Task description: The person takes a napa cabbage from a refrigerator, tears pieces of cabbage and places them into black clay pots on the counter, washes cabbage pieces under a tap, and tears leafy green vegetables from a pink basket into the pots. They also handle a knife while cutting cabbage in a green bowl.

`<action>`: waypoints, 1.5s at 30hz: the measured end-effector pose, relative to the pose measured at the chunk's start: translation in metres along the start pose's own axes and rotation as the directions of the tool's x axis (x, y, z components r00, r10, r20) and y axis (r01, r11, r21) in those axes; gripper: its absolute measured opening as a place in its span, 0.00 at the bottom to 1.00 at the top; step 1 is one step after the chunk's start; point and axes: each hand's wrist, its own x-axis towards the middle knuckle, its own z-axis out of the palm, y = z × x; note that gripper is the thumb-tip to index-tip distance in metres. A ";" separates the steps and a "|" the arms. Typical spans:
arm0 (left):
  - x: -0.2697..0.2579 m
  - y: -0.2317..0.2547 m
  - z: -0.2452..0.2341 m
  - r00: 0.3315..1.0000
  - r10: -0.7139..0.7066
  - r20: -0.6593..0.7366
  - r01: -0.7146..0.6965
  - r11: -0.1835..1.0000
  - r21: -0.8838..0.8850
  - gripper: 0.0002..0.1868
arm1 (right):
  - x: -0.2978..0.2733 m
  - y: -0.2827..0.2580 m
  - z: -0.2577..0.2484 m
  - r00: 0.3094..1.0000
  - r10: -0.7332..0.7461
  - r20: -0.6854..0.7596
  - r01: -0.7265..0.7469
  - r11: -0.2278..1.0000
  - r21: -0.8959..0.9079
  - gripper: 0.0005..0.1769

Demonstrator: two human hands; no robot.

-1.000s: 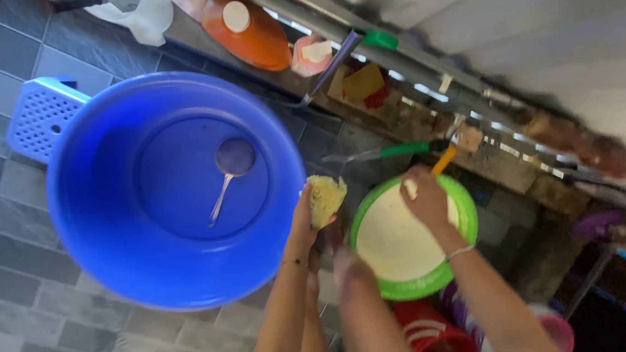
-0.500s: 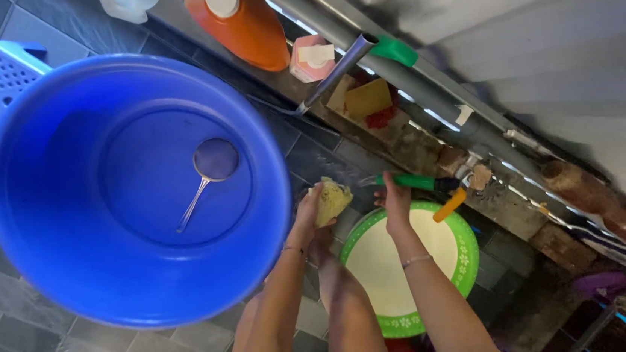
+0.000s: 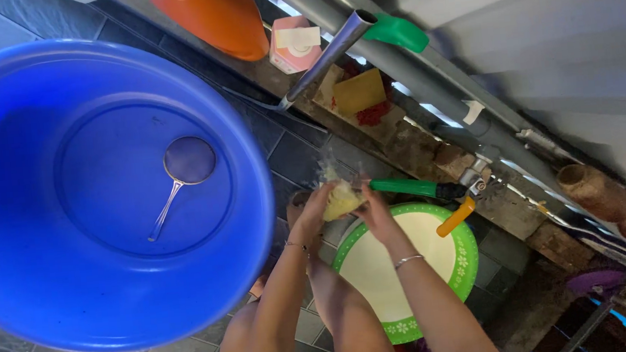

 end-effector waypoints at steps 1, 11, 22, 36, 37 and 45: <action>0.009 -0.012 -0.008 0.999 0.018 -0.036 -0.014 0.994 0.112 0.27 | 0.005 0.010 0.010 0.993 -0.003 0.116 -0.019 0.983 0.183 0.34; -0.043 0.040 0.056 0.924 0.343 -0.170 0.070 0.285 0.956 0.29 | 0.092 0.076 0.017 0.923 0.016 0.384 -0.242 0.801 0.547 0.19; 0.001 -0.001 0.047 0.960 0.093 -0.265 -0.077 0.995 0.070 0.24 | 0.079 0.041 -0.006 0.978 -0.115 -0.177 0.191 0.839 0.509 0.11; 0.009 0.023 0.057 0.989 -0.096 0.116 0.118 0.973 -0.199 0.25 | 0.054 0.000 0.003 0.950 -0.212 -0.231 0.157 0.959 -0.234 0.21; 0.007 0.026 0.052 0.989 -0.144 0.042 0.149 0.971 -0.188 0.24 | 0.049 -0.011 0.016 0.974 0.004 -0.225 -0.058 0.971 -0.233 0.26; 0.041 -0.025 -0.005 0.997 -0.067 0.035 0.075 0.927 -0.368 0.21 | -0.006 -0.017 0.019 0.647 -0.591 0.481 0.472 -0.184 -0.862 0.35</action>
